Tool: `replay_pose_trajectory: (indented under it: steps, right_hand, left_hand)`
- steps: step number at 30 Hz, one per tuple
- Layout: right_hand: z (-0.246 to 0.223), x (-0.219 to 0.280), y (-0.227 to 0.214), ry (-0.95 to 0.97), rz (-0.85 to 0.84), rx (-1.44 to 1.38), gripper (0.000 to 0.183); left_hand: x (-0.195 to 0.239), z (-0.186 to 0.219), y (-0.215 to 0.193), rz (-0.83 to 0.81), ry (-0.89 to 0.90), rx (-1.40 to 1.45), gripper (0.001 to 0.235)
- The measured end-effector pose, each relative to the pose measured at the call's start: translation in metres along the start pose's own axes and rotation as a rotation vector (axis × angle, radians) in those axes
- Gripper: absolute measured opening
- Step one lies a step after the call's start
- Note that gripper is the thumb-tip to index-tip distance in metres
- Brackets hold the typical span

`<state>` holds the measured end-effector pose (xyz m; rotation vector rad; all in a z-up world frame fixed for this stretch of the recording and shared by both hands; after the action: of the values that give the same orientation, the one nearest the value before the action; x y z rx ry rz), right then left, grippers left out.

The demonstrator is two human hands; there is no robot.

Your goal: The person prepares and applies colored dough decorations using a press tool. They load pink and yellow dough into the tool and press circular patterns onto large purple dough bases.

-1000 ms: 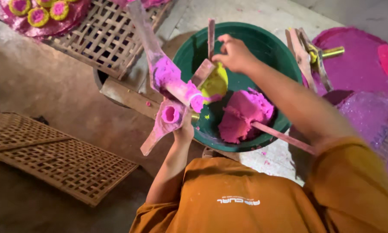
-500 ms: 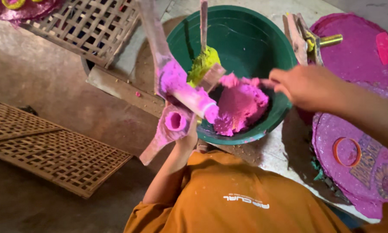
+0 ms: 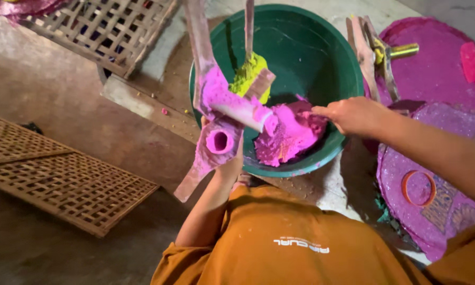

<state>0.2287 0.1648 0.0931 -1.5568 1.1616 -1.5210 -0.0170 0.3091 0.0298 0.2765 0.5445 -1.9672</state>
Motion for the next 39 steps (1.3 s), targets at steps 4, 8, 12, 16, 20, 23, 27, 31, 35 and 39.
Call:
replay_pose_trajectory:
  steps: [4, 8, 12, 16, 20, 23, 27, 31, 35, 39]
  right_hand:
    - [-0.045, 0.020, -0.002, -0.119, -0.064, -0.027, 0.071]
    - [-0.068, 0.039, -0.005, -0.012, -0.209, -0.137, 0.055]
    - [-0.072, 0.065, -0.034, 0.034, -0.176, -0.396, 0.043]
    - [-0.039, 0.117, -0.067, 0.307, -0.268, -0.358, 0.042]
    - [-0.076, 0.127, -0.165, -0.148, 0.134, -0.568, 0.040]
    - [-0.077, 0.110, -0.158, 0.164, -0.007, 0.058, 0.032]
    - [-0.159, 0.079, -0.133, -0.095, 0.229, 0.729, 0.012]
    - [-0.176, 0.107, -0.130, -0.204, 0.341, 0.504, 0.026]
    - [-0.133, 0.166, -0.168, 0.154, 0.245, 0.437, 0.020]
    - [-0.141, 0.137, -0.168, 0.065, 0.230, 0.568, 0.020]
  left_hand:
    - [-0.002, 0.008, -0.005, 0.033, 0.124, -0.089, 0.015]
    - [-0.011, 0.028, -0.014, 0.067, 0.131, -0.076, 0.019]
    - [-0.035, 0.044, -0.028, 0.157, -0.042, 0.100, 0.036]
    - [-0.067, 0.109, -0.035, 0.153, 0.338, -0.078, 0.033]
    - [-0.070, 0.139, -0.014, -0.192, 0.235, -0.361, 0.061]
    - [-0.059, 0.154, 0.013, -0.403, 0.221, -0.335, 0.066]
    - [-0.048, 0.166, 0.042, -0.438, 0.309, -0.074, 0.066]
    - [-0.027, 0.137, 0.054, -0.548, 0.093, 0.109, 0.068]
    - [-0.038, 0.131, 0.046, -0.533, 0.165, -0.145, 0.082]
    - [-0.061, 0.140, 0.052, -0.555, 0.225, -0.387, 0.096]
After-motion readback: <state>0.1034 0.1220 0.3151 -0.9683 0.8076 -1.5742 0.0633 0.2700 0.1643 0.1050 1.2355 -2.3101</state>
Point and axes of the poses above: each hand's wrist, its own x-axis away from the middle knuckle, its own y-axis out of the palm, z = x × y, the point moved 9 cm from there along -x, towards the middle knuckle, and after that the axes turned 3 degrees about z, right-handed, at the moved point
